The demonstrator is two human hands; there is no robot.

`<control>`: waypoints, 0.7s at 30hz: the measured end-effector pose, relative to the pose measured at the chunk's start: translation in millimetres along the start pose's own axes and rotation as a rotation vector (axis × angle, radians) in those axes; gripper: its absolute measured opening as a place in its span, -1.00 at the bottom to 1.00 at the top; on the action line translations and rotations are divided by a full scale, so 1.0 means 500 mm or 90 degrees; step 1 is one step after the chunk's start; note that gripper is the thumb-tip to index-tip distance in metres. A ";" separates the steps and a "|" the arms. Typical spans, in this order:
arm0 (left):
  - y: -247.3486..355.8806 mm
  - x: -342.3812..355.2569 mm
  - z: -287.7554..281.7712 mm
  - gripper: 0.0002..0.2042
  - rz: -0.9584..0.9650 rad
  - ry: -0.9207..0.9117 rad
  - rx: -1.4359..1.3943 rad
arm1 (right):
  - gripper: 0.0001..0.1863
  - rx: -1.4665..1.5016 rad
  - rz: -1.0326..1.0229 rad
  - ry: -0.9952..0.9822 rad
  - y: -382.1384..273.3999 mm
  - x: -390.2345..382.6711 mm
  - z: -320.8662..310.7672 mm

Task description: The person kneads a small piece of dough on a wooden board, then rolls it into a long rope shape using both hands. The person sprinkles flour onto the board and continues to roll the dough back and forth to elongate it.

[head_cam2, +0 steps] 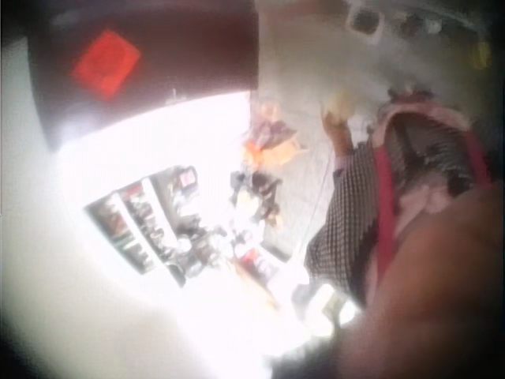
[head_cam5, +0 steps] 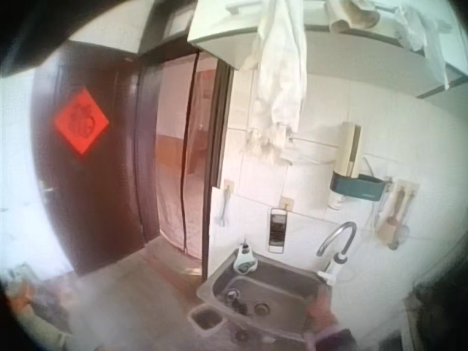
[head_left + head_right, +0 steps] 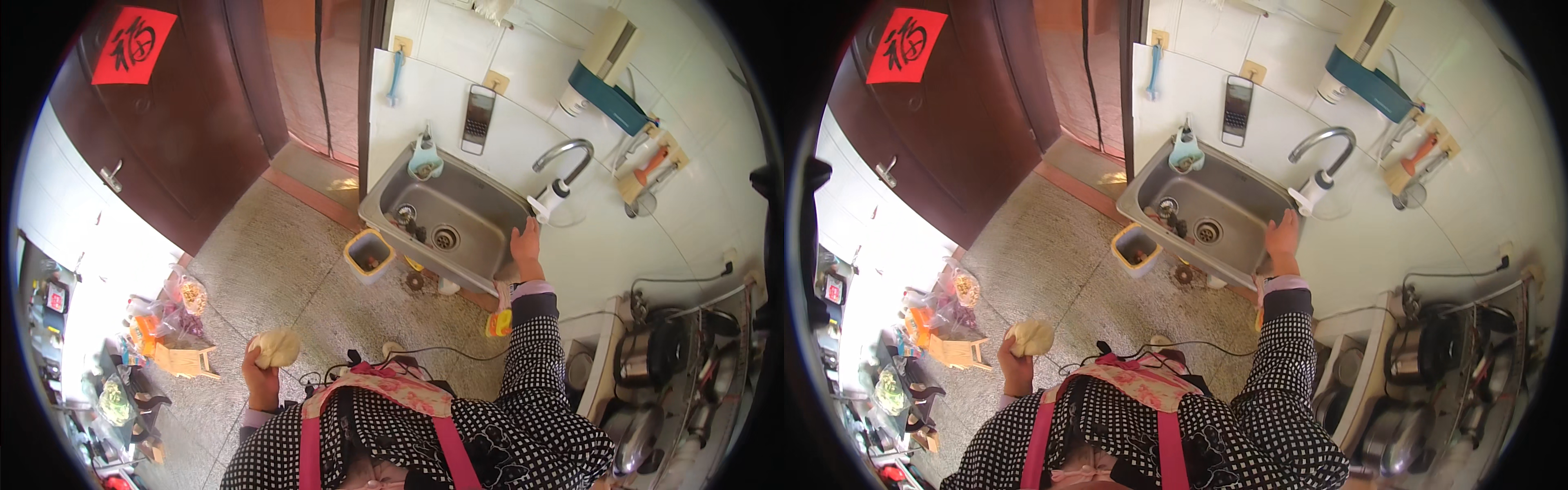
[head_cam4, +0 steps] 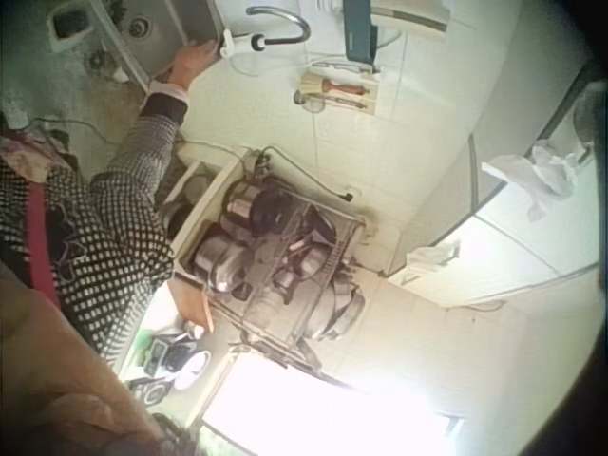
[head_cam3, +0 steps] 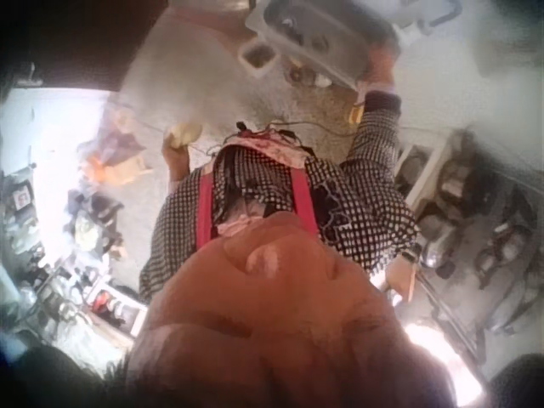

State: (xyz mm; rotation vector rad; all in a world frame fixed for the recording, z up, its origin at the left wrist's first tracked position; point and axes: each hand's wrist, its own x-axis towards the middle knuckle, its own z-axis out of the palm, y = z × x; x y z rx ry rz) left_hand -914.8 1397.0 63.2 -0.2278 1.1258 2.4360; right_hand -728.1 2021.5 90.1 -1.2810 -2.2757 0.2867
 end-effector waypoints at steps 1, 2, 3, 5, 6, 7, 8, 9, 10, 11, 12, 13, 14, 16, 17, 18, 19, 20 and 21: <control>-0.007 -0.005 0.000 -0.59 0.020 0.037 -0.005 | -0.38 -0.019 0.021 -0.015 0.003 0.038 0.014; -0.014 -0.010 0.000 -0.60 0.049 0.065 0.051 | -0.38 -0.048 0.012 -0.009 0.005 0.074 0.026; -0.024 -0.018 0.000 -0.60 0.098 0.063 0.093 | -0.37 -0.075 0.019 -0.015 0.009 0.102 0.036; -0.041 -0.030 0.009 -0.60 0.152 0.129 0.129 | -0.36 -0.121 0.031 -0.030 0.012 0.147 0.062; -0.049 -0.036 0.017 -0.61 0.173 0.088 0.116 | -0.35 -0.142 0.036 -0.038 0.017 0.159 0.073; -0.056 -0.044 0.027 -0.61 0.177 0.100 0.114 | -0.35 -0.178 0.033 -0.034 0.023 0.163 0.086; -0.061 -0.053 0.039 -0.61 0.172 0.138 0.128 | -0.35 -0.200 0.027 -0.054 0.030 0.164 0.100; -0.065 -0.061 0.052 -0.61 0.152 0.134 0.073 | -0.35 -0.236 0.012 -0.062 0.040 0.160 0.114; -0.065 -0.069 0.065 -0.61 0.126 0.154 0.033 | -0.36 -0.275 -0.005 -0.061 0.051 0.155 0.128; -0.065 -0.073 0.079 -0.62 0.117 0.160 -0.014 | -0.36 -0.292 -0.001 -0.106 0.061 0.153 0.145; -0.064 -0.080 0.090 -0.62 0.104 0.186 -0.009 | -0.37 -0.312 0.000 -0.145 0.073 0.150 0.164; -0.064 -0.085 0.100 -0.62 0.108 0.200 -0.013 | -0.38 -0.336 0.012 -0.199 0.083 0.151 0.184; -0.063 -0.090 0.107 -0.61 0.130 0.160 -0.025 | -0.40 -0.193 0.010 -0.171 0.092 0.157 0.206; -0.061 -0.101 0.112 -0.61 0.130 0.193 -0.014 | -0.44 0.056 0.022 -0.142 0.104 0.173 0.255; -0.061 -0.107 0.112 -0.61 0.141 0.185 -0.018 | -0.59 0.114 0.057 -0.108 0.106 0.184 0.282; -0.062 -0.112 0.110 -0.60 0.147 0.196 -0.011 | -0.64 0.368 0.085 -0.121 0.110 0.186 0.305; -0.063 -0.118 0.107 -0.60 0.159 0.210 -0.011 | -0.69 0.603 0.086 -0.104 0.115 0.180 0.326; -0.065 -0.124 0.105 -0.60 0.175 0.233 -0.019 | -0.73 0.723 0.154 -0.086 0.120 0.182 0.339; -0.067 -0.129 0.103 -0.60 0.183 0.248 -0.025 | -0.76 0.915 0.142 -0.104 0.123 0.180 0.348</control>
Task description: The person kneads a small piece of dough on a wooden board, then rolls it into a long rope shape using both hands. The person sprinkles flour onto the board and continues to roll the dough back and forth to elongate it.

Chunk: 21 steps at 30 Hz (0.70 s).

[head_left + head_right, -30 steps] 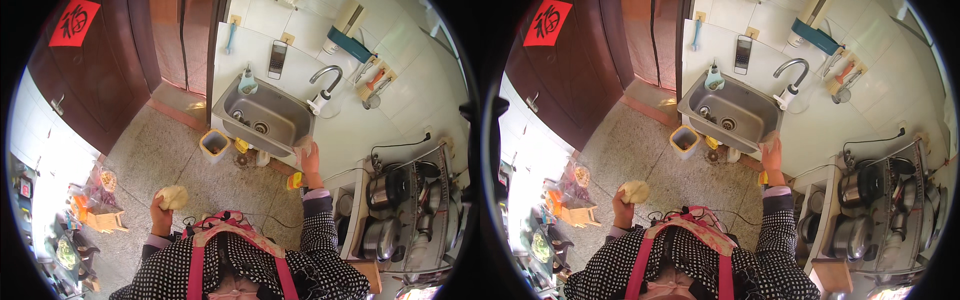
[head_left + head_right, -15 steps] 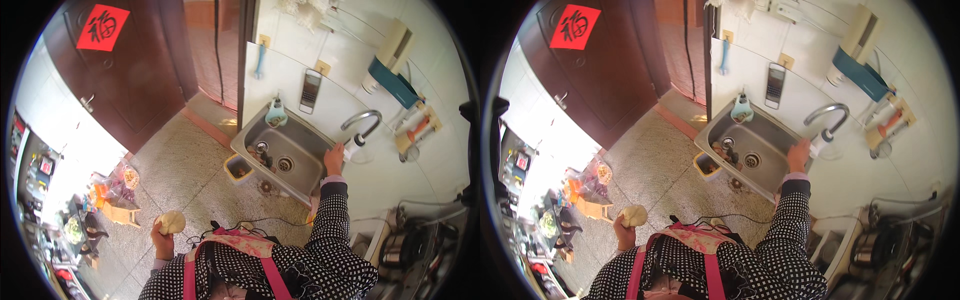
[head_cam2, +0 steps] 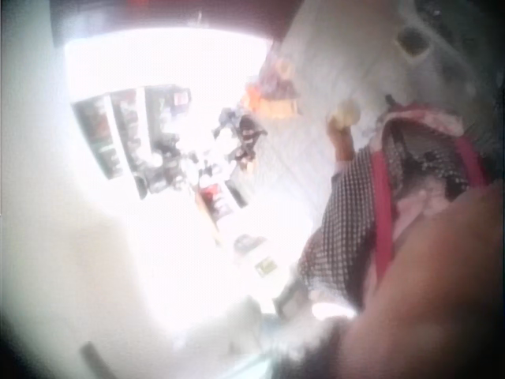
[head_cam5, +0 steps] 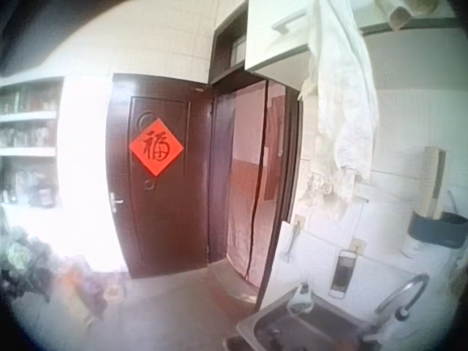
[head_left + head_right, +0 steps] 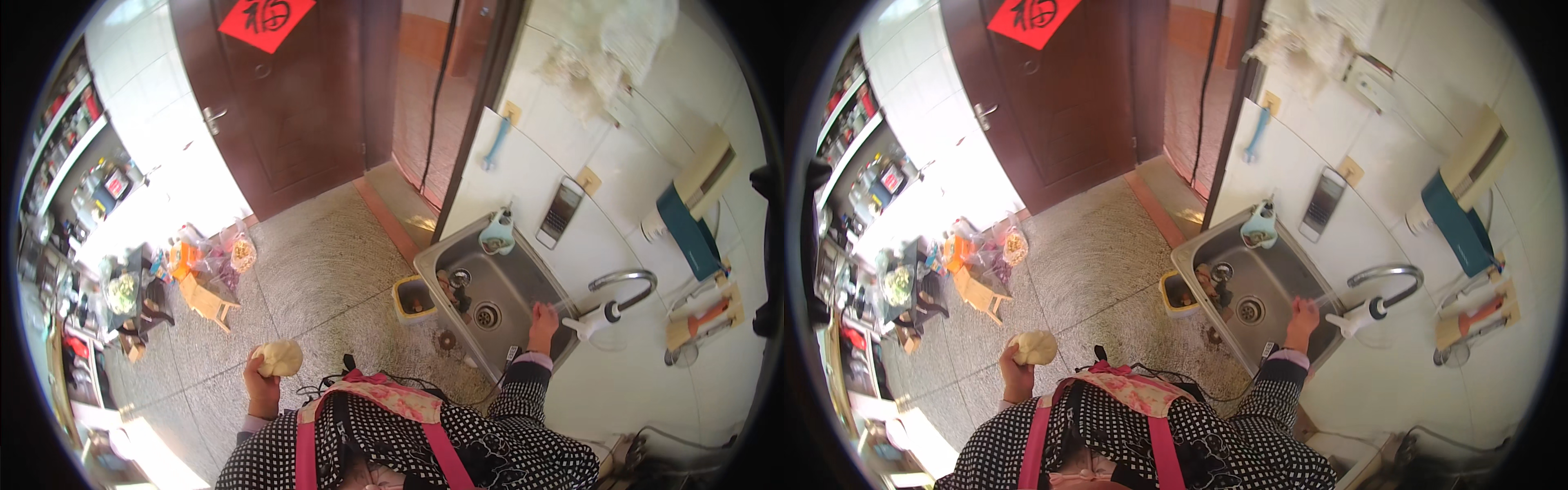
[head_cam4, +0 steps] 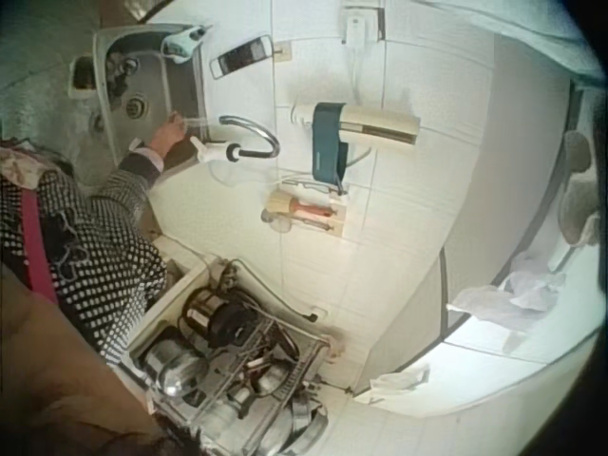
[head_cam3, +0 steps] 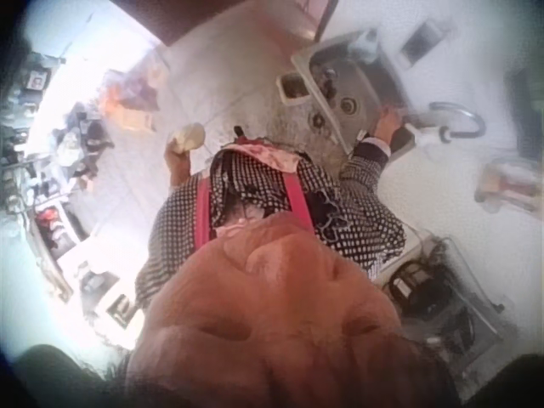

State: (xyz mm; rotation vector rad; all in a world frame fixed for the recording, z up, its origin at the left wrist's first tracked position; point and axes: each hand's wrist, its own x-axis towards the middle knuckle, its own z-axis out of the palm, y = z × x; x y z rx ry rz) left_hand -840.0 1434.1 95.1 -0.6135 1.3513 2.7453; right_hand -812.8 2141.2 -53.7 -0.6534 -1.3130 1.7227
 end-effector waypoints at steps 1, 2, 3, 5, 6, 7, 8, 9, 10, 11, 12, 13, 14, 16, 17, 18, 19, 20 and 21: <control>-0.001 -0.005 -0.003 -0.60 0.008 0.025 -0.011 | -0.79 0.084 0.093 0.043 0.002 -0.002 -0.003; -0.002 -0.010 -0.005 -0.61 0.019 0.049 -0.029 | -0.81 0.078 0.138 0.027 0.001 -0.009 -0.004; -0.002 -0.015 -0.006 -0.61 0.022 0.048 -0.028 | -0.82 0.074 0.230 0.042 -0.008 -0.014 -0.004; -0.003 -0.023 -0.005 -0.61 0.046 0.013 -0.054 | -0.81 0.105 0.301 0.066 -0.041 -0.026 0.002; -0.003 -0.025 -0.004 -0.63 0.044 0.038 -0.066 | -0.79 0.143 0.280 0.075 -0.059 -0.032 0.008; -0.002 -0.028 -0.004 -0.64 0.037 0.071 -0.038 | -0.76 0.190 0.287 0.115 -0.078 -0.033 0.018; -0.002 -0.028 -0.003 -0.65 0.040 0.058 -0.023 | -0.71 0.172 0.272 0.133 -0.098 -0.031 0.027; -0.001 -0.029 -0.003 -0.66 0.053 0.054 -0.026 | -0.66 0.159 0.285 0.181 -0.116 -0.031 0.031; -0.002 -0.028 -0.003 -0.67 0.044 0.056 -0.011 | -0.62 0.135 0.294 0.241 -0.128 -0.028 0.036; -0.001 -0.028 -0.005 -0.67 0.045 0.067 -0.013 | -0.60 0.158 0.278 0.267 -0.135 -0.027 0.038; -0.001 -0.028 -0.005 -0.68 0.050 0.051 -0.023 | -0.58 0.172 0.258 0.304 -0.139 -0.026 0.033; -0.001 -0.029 -0.006 -0.68 0.042 0.063 -0.013 | -0.54 0.201 0.238 0.335 -0.139 -0.027 0.025; 0.000 -0.031 -0.007 -0.68 0.038 0.050 -0.009 | -0.52 0.121 0.236 0.292 -0.135 -0.028 0.011; -0.001 -0.035 -0.007 -0.68 0.035 0.042 -0.009 | -0.43 -0.003 0.246 0.237 -0.119 -0.033 -0.030; -0.001 -0.038 -0.006 -0.68 0.036 0.048 -0.012 | -0.44 -0.077 0.210 0.150 -0.108 -0.034 -0.054; -0.002 -0.040 -0.004 -0.68 0.041 0.061 -0.012 | -0.44 -0.170 0.178 0.097 -0.100 -0.029 -0.078; -0.002 -0.042 -0.002 -0.68 0.036 0.048 -0.013 | -0.45 -0.314 0.114 0.073 -0.091 -0.022 -0.101; -0.003 -0.043 0.000 -0.68 0.036 0.043 -0.012 | -0.44 -0.396 0.083 -0.014 -0.083 -0.010 -0.123; -0.003 -0.046 0.000 -0.69 0.045 0.054 -0.012 | -0.44 -0.495 0.032 -0.065 -0.077 0.002 -0.144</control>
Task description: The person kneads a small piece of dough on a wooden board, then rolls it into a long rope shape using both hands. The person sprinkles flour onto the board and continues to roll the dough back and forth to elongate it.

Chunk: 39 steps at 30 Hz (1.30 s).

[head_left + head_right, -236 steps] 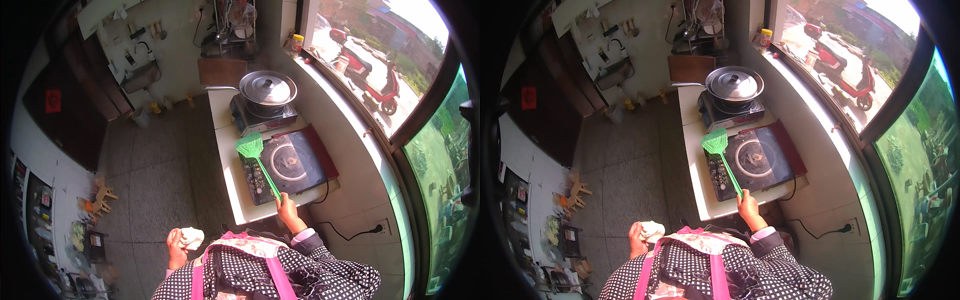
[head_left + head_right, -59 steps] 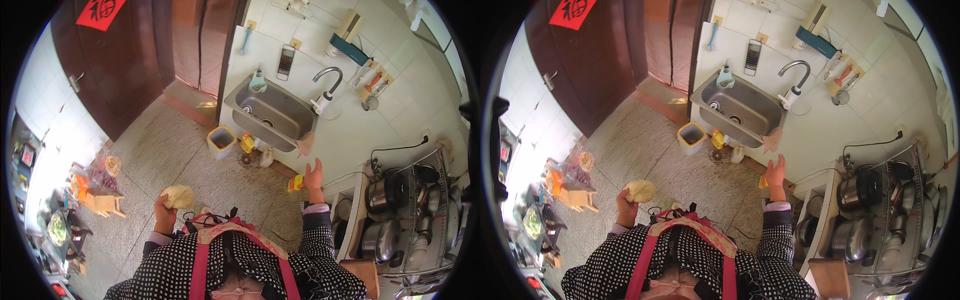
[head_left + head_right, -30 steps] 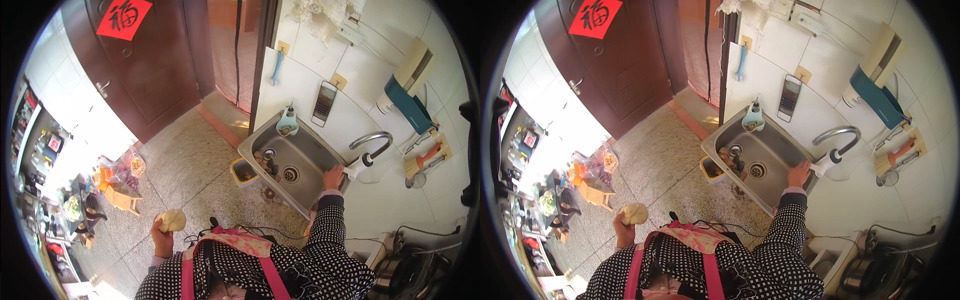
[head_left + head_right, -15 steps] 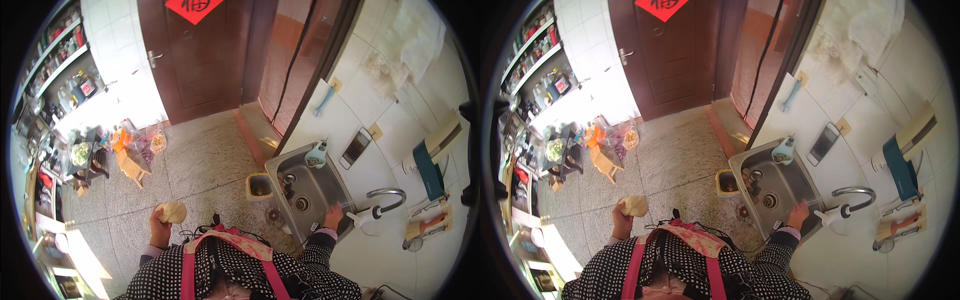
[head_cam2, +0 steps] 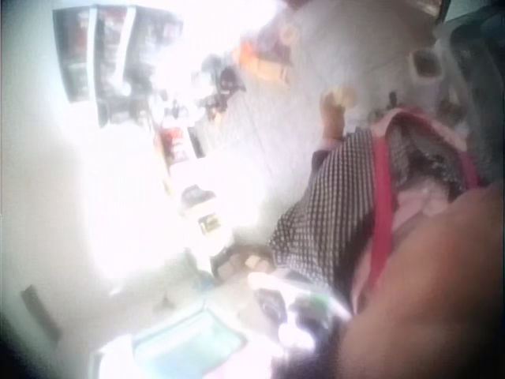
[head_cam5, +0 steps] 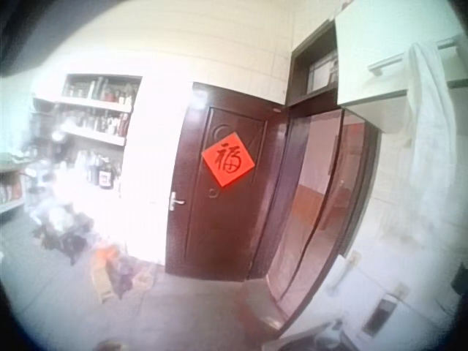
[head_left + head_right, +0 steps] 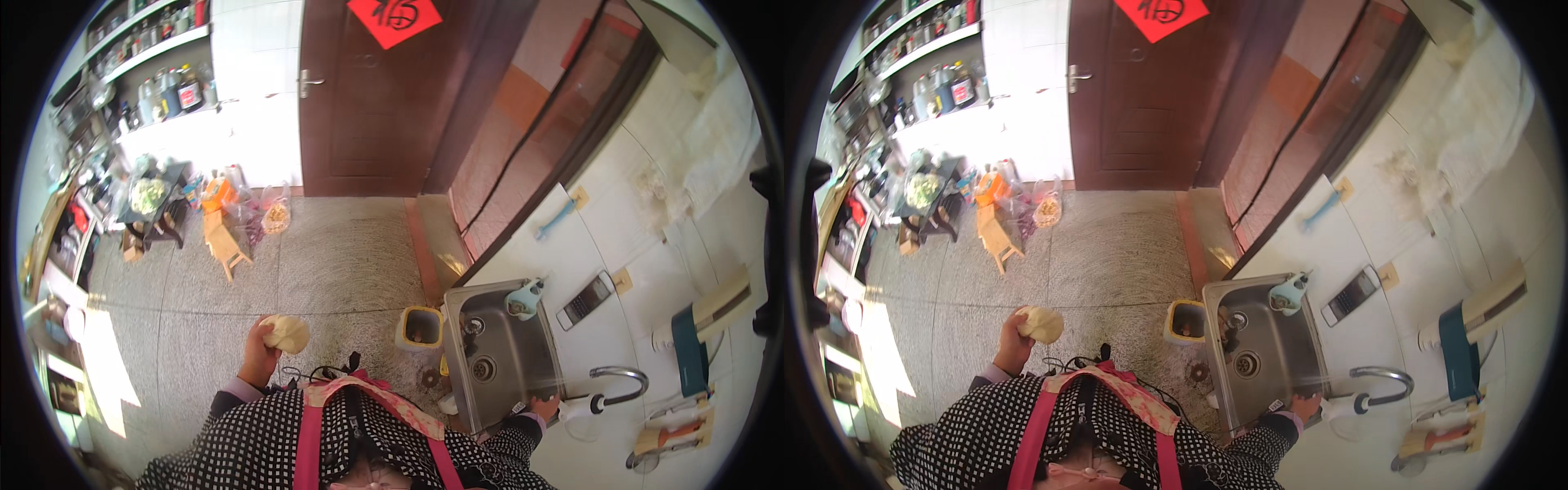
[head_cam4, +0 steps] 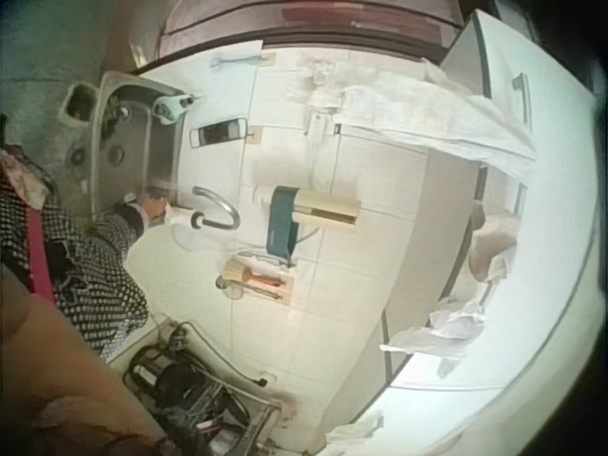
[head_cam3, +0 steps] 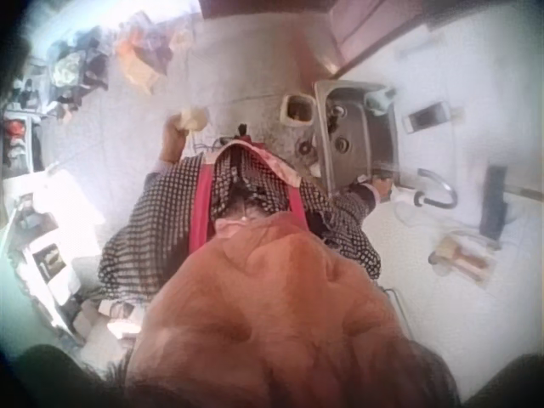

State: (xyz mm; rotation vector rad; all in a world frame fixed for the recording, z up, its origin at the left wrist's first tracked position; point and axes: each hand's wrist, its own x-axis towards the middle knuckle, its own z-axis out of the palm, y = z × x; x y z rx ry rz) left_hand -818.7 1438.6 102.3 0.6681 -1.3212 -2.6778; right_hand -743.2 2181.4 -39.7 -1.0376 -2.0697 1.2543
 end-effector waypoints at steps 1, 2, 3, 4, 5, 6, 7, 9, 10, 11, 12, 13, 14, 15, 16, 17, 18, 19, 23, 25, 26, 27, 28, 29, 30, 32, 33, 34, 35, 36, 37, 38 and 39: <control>-0.002 -0.001 0.002 -0.68 -0.001 0.013 -0.017 | -0.43 -0.065 -0.051 -0.004 0.016 0.015 -0.011; -0.003 -0.003 0.001 -0.68 -0.010 0.007 -0.018 | -0.47 -0.056 -0.094 -0.005 0.028 0.031 -0.018; -0.003 -0.004 0.001 -0.68 -0.007 0.003 -0.021 | -0.51 0.028 -0.134 0.011 0.039 0.042 -0.026; -0.002 -0.005 -0.001 -0.69 0.003 -0.014 -0.027 | -0.55 0.089 -0.143 0.019 0.043 0.053 -0.031; -0.001 -0.006 -0.003 -0.68 -0.009 -0.008 -0.021 | -0.58 0.084 -0.164 0.014 0.043 0.060 -0.037; 0.001 -0.008 -0.006 -0.68 -0.015 -0.016 -0.020 | -0.62 0.071 -0.186 0.014 0.037 0.061 -0.038; 0.002 -0.010 -0.007 -0.68 -0.016 -0.013 -0.014 | -0.66 0.012 -0.195 0.037 0.025 0.060 -0.039; 0.006 -0.014 -0.007 -0.69 -0.022 -0.025 -0.021 | -0.69 -0.175 -0.303 0.156 -0.012 0.040 -0.039; 0.009 -0.014 -0.005 -0.70 -0.024 -0.029 -0.020 | -0.70 -0.373 -0.314 0.265 -0.037 0.026 -0.037; 0.010 -0.018 -0.003 -0.72 -0.014 -0.029 -0.024 | -0.70 -0.476 -0.337 0.334 -0.062 0.008 -0.036; 0.011 -0.019 0.000 -0.72 -0.021 -0.013 -0.023 | -0.69 -0.535 -0.352 0.360 -0.086 -0.015 -0.042; 0.012 -0.021 0.003 -0.71 -0.018 -0.012 -0.025 | -0.64 -0.571 -0.368 0.245 -0.110 -0.034 -0.040; 0.013 -0.022 0.006 -0.71 -0.016 -0.011 -0.027 | -0.56 -0.595 -0.381 0.125 -0.131 -0.052 -0.039; 0.013 -0.023 0.008 -0.71 -0.016 -0.010 -0.026 | -0.47 -0.622 -0.391 0.008 -0.150 -0.070 -0.039; 0.012 -0.025 0.010 -0.72 -0.017 -0.009 -0.026 | -0.37 -0.646 -0.398 -0.110 -0.167 -0.086 -0.036; 0.012 -0.025 0.009 -0.72 -0.011 -0.003 -0.020 | -0.26 -0.673 -0.406 -0.225 -0.189 -0.100 -0.031; 0.011 -0.026 0.009 -0.72 -0.017 -0.012 -0.029 | -0.15 -0.687 -0.409 -0.343 -0.211 -0.113 -0.026; 0.009 -0.028 0.007 -0.72 -0.017 -0.012 -0.034 | -0.22 -0.642 -0.390 -0.411 -0.234 -0.128 -0.009; 0.004 -0.039 -0.007 -0.71 0.000 -0.032 -0.024 | -0.45 -0.077 -0.162 -0.483 -0.381 -0.151 0.097; 0.002 -0.049 -0.017 -0.71 0.003 -0.019 -0.042 | -0.55 0.135 -0.085 -0.512 -0.472 -0.135 0.110; 0.001 -0.055 -0.023 -0.70 0.017 -0.024 -0.046 | -0.59 0.206 -0.059 -0.527 -0.509 -0.124 0.116; -0.001 -0.064 -0.029 -0.70 0.008 -0.004 -0.049 | -0.62 0.225 -0.044 -0.536 -0.532 -0.118 0.118; -0.001 -0.073 -0.038 -0.70 0.013 0.009 -0.049 | -0.62 0.230 -0.046 -0.527 -0.541 -0.118 0.129; 0.000 -0.083 -0.049 -0.70 0.020 0.024 -0.053 | -0.62 0.177 -0.063 -0.517 -0.540 -0.119 0.134; 0.001 -0.095 -0.061 -0.70 0.027 0.057 -0.057 | -0.62 0.101 -0.086 -0.497 -0.527 -0.123 0.145; 0.002 -0.121 -0.087 -0.70 0.044 0.117 -0.070 | -0.63 -0.075 -0.126 -0.464 -0.474 -0.146 0.185; 0.004 -0.133 -0.103 -0.70 0.048 0.126 -0.072 | -0.63 -0.149 -0.138 -0.452 -0.447 -0.154 0.203; 0.010 -0.150 -0.125 -0.70 0.056 0.131 -0.069 | -0.63 -0.217 -0.147 -0.445 -0.421 -0.160 0.220; 0.019 -0.163 -0.145 -0.69 0.065 0.149 -0.051 | -0.63 -0.266 -0.156 -0.443 -0.404 -0.163 0.236; 0.028 -0.171 -0.161 -0.70 0.072 0.153 -0.074 | -0.63 -0.299 -0.164 -0.445 -0.398 -0.160 0.250; 0.033 -0.179 -0.173 -0.71 0.078 0.168 -0.089 | -0.64 -0.326 -0.177 -0.444 -0.398 -0.156 0.260; 0.040 -0.185 -0.186 -0.72 0.080 0.197 -0.099 | -0.64 -0.332 -0.191 -0.444 -0.410 -0.144 0.269; 0.049 -0.185 -0.197 -0.73 0.084 0.199 -0.084 | -0.64 -0.336 -0.204 -0.440 -0.425 -0.134 0.275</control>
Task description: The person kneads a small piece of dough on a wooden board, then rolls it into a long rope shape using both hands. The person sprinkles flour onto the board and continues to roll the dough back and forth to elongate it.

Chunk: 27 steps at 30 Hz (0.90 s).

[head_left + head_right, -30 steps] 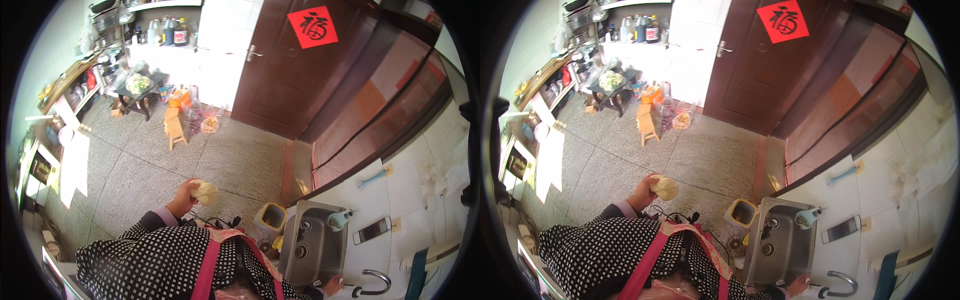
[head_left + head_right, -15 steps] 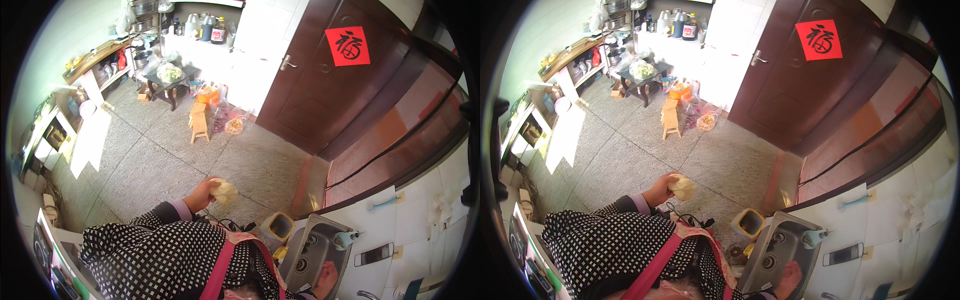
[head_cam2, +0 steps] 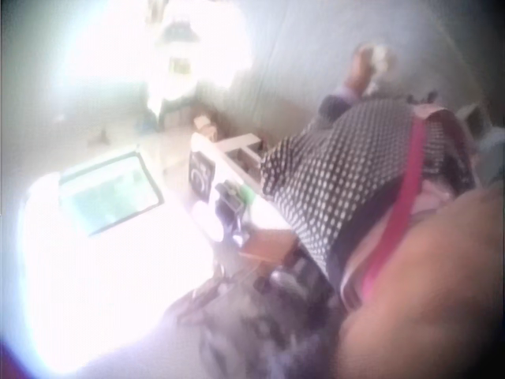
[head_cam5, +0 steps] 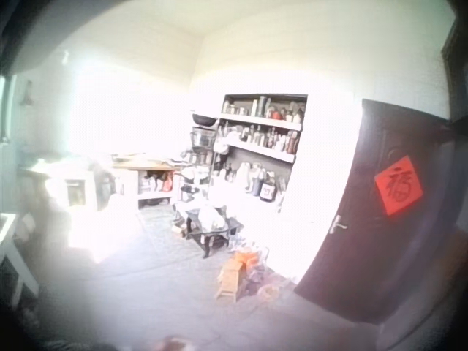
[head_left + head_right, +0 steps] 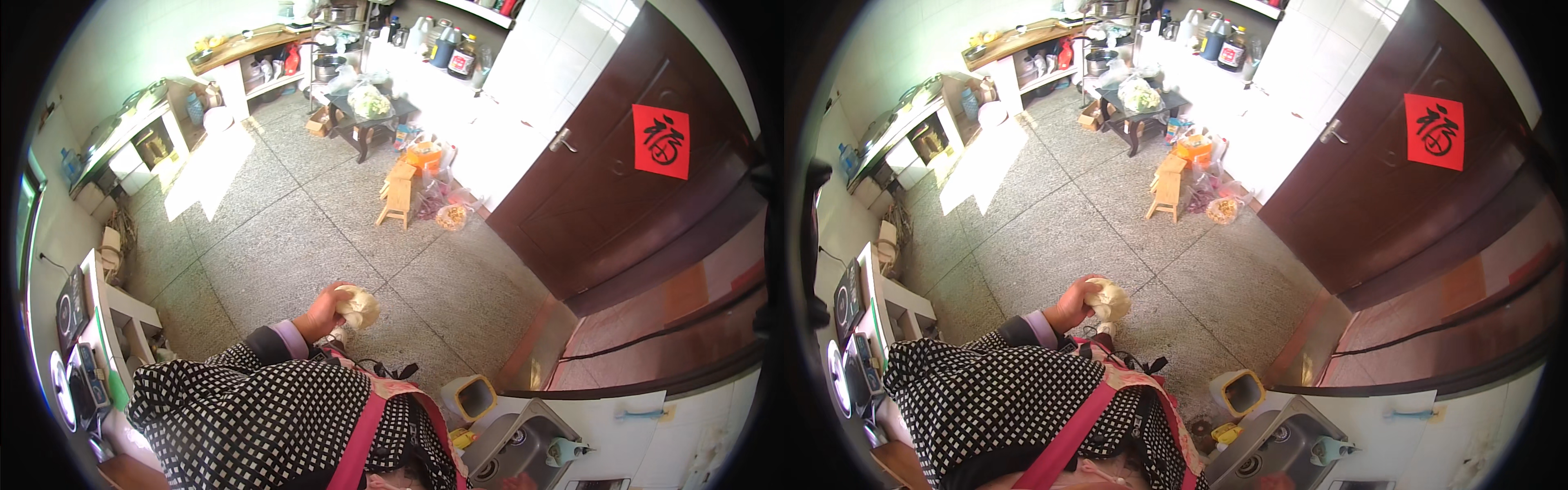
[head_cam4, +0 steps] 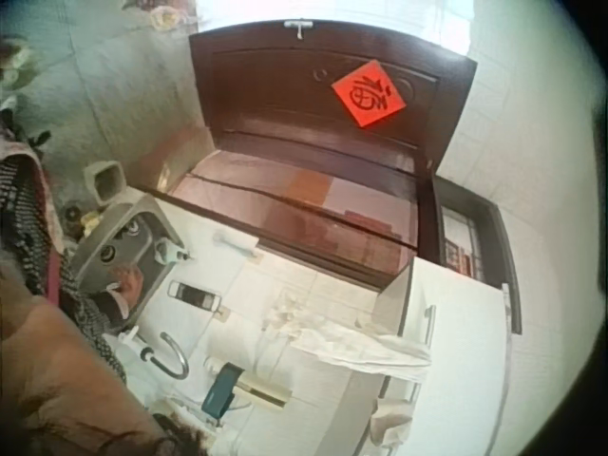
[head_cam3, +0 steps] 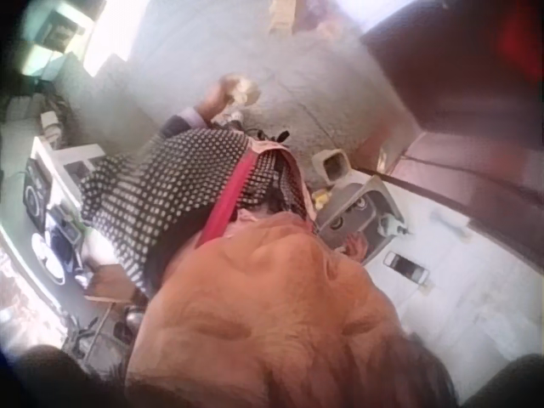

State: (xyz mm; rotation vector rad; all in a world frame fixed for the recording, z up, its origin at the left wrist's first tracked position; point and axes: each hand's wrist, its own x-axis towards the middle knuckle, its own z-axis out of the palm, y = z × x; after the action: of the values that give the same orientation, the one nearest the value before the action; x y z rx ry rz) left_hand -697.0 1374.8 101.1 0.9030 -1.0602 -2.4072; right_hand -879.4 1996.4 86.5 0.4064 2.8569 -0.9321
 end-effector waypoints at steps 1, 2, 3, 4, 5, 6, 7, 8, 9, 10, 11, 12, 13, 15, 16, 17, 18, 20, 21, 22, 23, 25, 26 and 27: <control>0.008 0.005 -0.007 -0.73 0.006 0.000 -0.009 | -0.64 -0.004 -0.010 0.011 -0.016 0.017 -0.012; 0.016 0.012 -0.010 -0.72 0.012 0.013 -0.010 | -0.64 -0.007 -0.021 0.022 -0.034 0.031 -0.021; 0.026 0.019 -0.017 -0.72 0.023 0.012 -0.013 | -0.64 -0.011 -0.030 0.034 -0.053 0.042 -0.030; 0.040 0.027 -0.027 -0.72 0.021 -0.008 -0.007 | -0.64 -0.012 -0.041 0.043 -0.076 0.054 -0.027; 0.051 0.036 -0.035 -0.72 0.017 -0.013 -0.017 | -0.64 -0.022 -0.045 0.039 -0.096 0.055 -0.019; 0.065 0.046 -0.045 -0.72 0.026 -0.019 -0.031 | -0.63 -0.026 -0.047 0.032 -0.122 0.058 0.001; 0.078 0.058 -0.055 -0.72 0.034 -0.024 -0.047 | -0.63 -0.033 -0.052 0.013 -0.148 0.054 0.025; 0.088 0.068 -0.066 -0.72 0.043 -0.026 -0.059 | -0.63 -0.034 -0.055 -0.019 -0.180 0.050 0.057; 0.108 0.082 -0.082 -0.72 0.056 -0.029 -0.066 | -0.63 -0.016 -0.057 -0.061 -0.221 0.045 0.095; 0.131 0.100 -0.097 -0.71 0.067 -0.017 -0.062 | -0.63 0.021 -0.065 -0.113 -0.276 0.045 0.131; 0.152 0.117 -0.112 -0.72 0.091 -0.046 -0.082 | -0.63 0.095 -0.073 -0.177 -0.346 0.047 0.176; 0.169 0.130 -0.125 -0.72 0.106 -0.060 -0.091 | -0.62 0.168 -0.077 -0.230 -0.423 0.044 0.224; 0.190 0.144 -0.140 -0.72 0.120 -0.065 -0.099 | -0.66 0.334 -0.074 -0.333 -0.509 0.034 0.281; 0.231 0.175 -0.151 -0.72 0.144 -0.095 -0.115 | -0.61 0.234 -0.276 -0.443 -0.706 0.003 0.401; 0.252 0.184 -0.159 -0.72 0.148 -0.132 -0.102 | -0.52 0.294 -0.276 -0.517 -0.801 -0.031 0.467; 0.273 0.191 -0.167 -0.73 0.164 -0.169 -0.085 | -0.42 0.360 -0.320 -0.652 -0.895 -0.072 0.536; 0.294 0.198 -0.173 -0.72 0.157 -0.201 -0.077 | -0.24 0.347 -0.406 -0.755 -0.976 -0.123 0.599; 0.328 0.204 -0.189 -0.72 0.165 -0.221 -0.055 | -0.02 0.383 -0.444 -0.959 -1.110 -0.231 0.707; 0.341 0.203 -0.198 -0.73 0.197 -0.228 -0.064 | 0.04 0.369 -0.427 -1.024 -1.164 -0.282 0.750; 0.354 0.198 -0.219 -0.72 0.219 -0.210 -0.036 | 0.10 0.371 -0.410 -1.101 -1.209 -0.329 0.787; 0.367 0.195 -0.241 -0.71 0.240 -0.201 -0.005 | 0.16 0.386 -0.393 -1.188 -1.243 -0.371 0.819; 0.389 0.184 -0.308 -0.69 0.234 -0.146 -0.001 | 0.12 0.333 -0.399 -1.242 -1.292 -0.447 0.883; 0.396 0.181 -0.338 -0.68 0.231 -0.112 -0.021 | 0.10 0.315 -0.402 -1.268 -1.310 -0.475 0.914; 0.403 0.181 -0.367 -0.68 0.233 -0.080 -0.038 | 0.06 0.275 -0.394 -1.282 -1.325 -0.500 0.944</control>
State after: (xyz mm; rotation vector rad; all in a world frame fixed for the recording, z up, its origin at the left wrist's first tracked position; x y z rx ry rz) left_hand -625.6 1097.3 121.2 0.4906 -1.0844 -2.1947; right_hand -819.1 1148.6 125.2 -0.9301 0.8515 -0.9722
